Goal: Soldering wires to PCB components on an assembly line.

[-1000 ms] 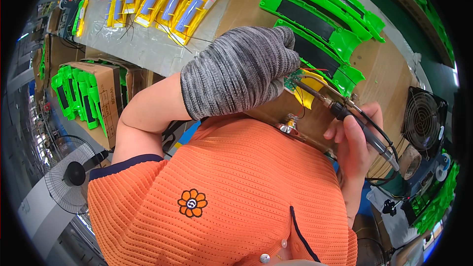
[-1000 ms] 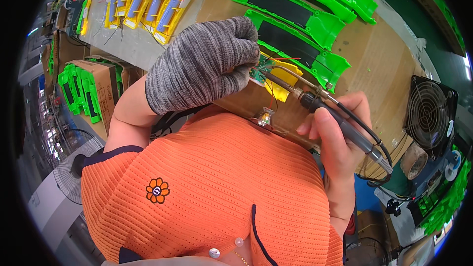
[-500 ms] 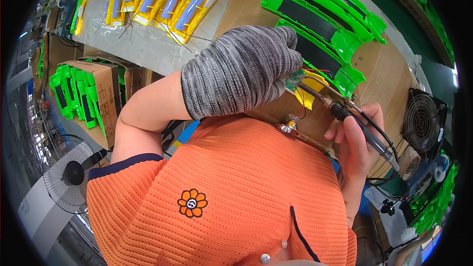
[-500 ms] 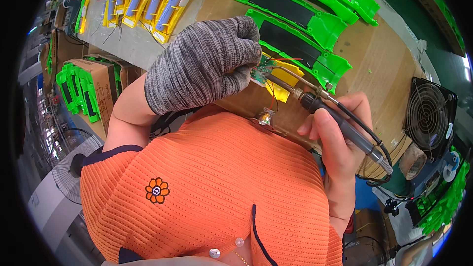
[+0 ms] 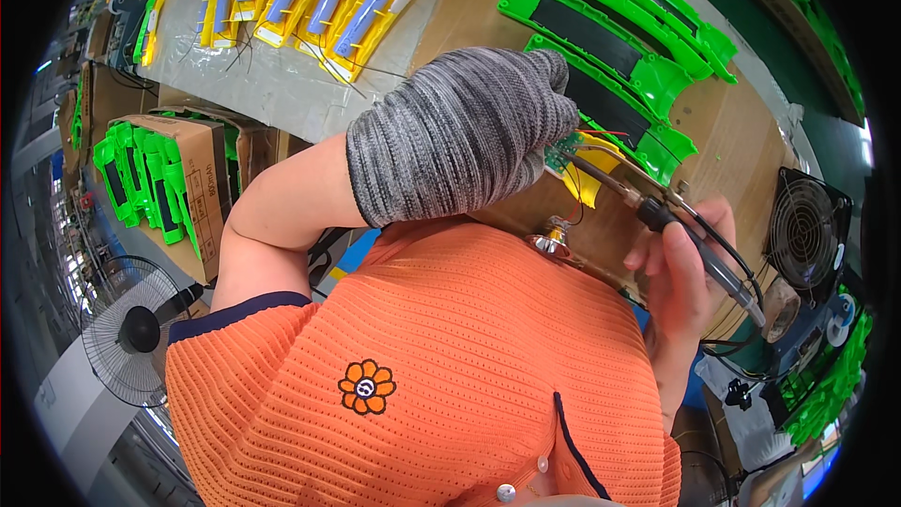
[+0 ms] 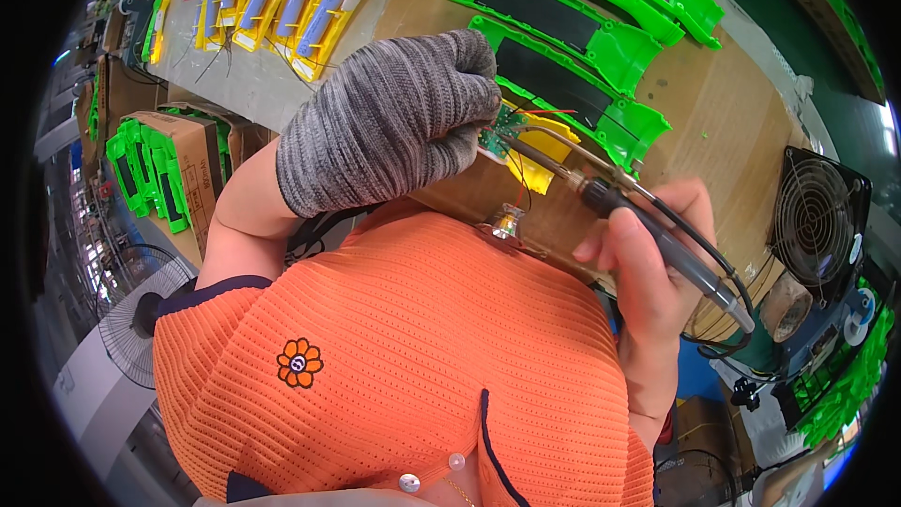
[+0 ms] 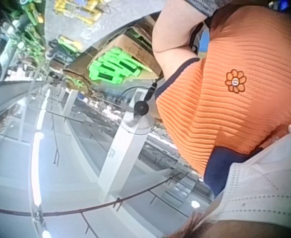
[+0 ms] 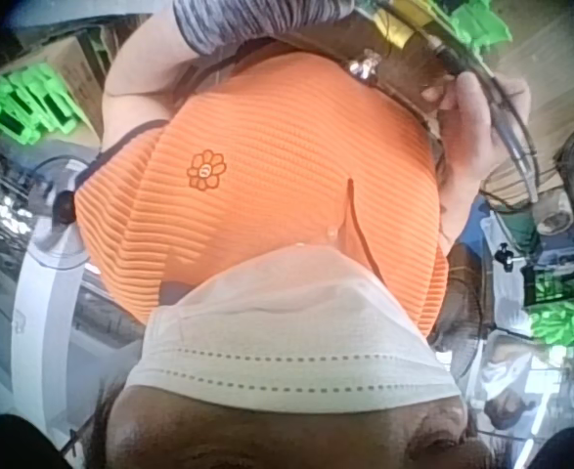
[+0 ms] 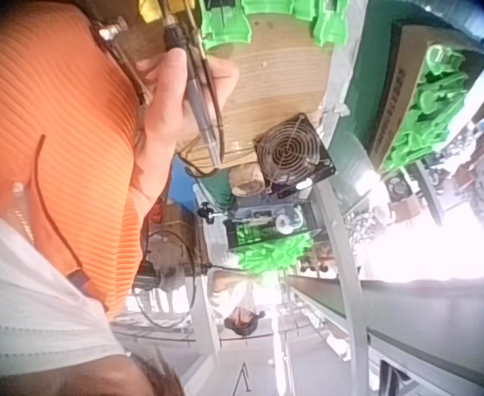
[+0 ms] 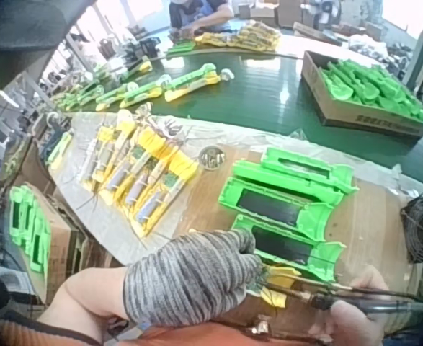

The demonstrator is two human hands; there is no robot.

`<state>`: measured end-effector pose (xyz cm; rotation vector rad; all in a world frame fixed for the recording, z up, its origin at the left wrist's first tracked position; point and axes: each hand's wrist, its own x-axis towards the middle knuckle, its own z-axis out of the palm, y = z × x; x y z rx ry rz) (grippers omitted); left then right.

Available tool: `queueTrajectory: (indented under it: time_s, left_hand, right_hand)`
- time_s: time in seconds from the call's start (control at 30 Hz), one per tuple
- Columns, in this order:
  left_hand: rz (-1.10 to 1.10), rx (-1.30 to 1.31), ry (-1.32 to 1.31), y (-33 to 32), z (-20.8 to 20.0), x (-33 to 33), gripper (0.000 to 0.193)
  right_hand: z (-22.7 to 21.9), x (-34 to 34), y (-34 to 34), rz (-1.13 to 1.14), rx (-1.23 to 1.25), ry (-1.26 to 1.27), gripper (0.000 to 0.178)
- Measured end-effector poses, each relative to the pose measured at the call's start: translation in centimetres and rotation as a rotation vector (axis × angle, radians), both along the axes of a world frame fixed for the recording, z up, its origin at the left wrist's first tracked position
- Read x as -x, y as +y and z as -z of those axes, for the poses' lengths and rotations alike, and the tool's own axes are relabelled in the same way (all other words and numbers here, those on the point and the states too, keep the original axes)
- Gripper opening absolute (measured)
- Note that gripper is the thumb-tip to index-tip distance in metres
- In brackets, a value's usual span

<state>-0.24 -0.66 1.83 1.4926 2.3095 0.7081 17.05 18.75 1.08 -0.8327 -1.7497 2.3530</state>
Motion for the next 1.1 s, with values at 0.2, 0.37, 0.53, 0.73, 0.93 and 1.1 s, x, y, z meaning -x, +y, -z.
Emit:
queueTrajectory:
  time_s: [0.2,0.37,0.53,0.73,0.93,1.1]
  left_hand:
    - [0.015,-0.009,0.013,-0.1,-0.2,0.1,0.015]
    - [0.023,-0.003,-0.006,0.2,-0.1,0.3,0.013]
    - [0.025,-0.035,-0.015,0.1,-0.3,0.1,0.012]
    - [0.027,0.001,0.005,0.2,-0.7,0.0,0.013]
    - [-0.013,-0.251,0.154,2.8,-0.4,0.1,0.014]
    - [0.122,-0.295,0.164,5.9,0.8,-0.2,0.012]
  right_hand:
    - [1.1,-2.1,2.7,0.087,0.112,0.311,0.017]
    - [2.4,-2.7,3.6,0.224,0.259,0.457,0.012]
    - [2.8,-2.8,3.2,0.3,0.258,0.453,0.013]
    - [3.2,-2.9,3.3,0.338,0.268,0.422,0.011]
    - [3.4,-2.9,3.1,0.367,0.268,0.455,0.008]
    - [3.3,-1.6,2.3,0.35,0.225,0.478,0.007]
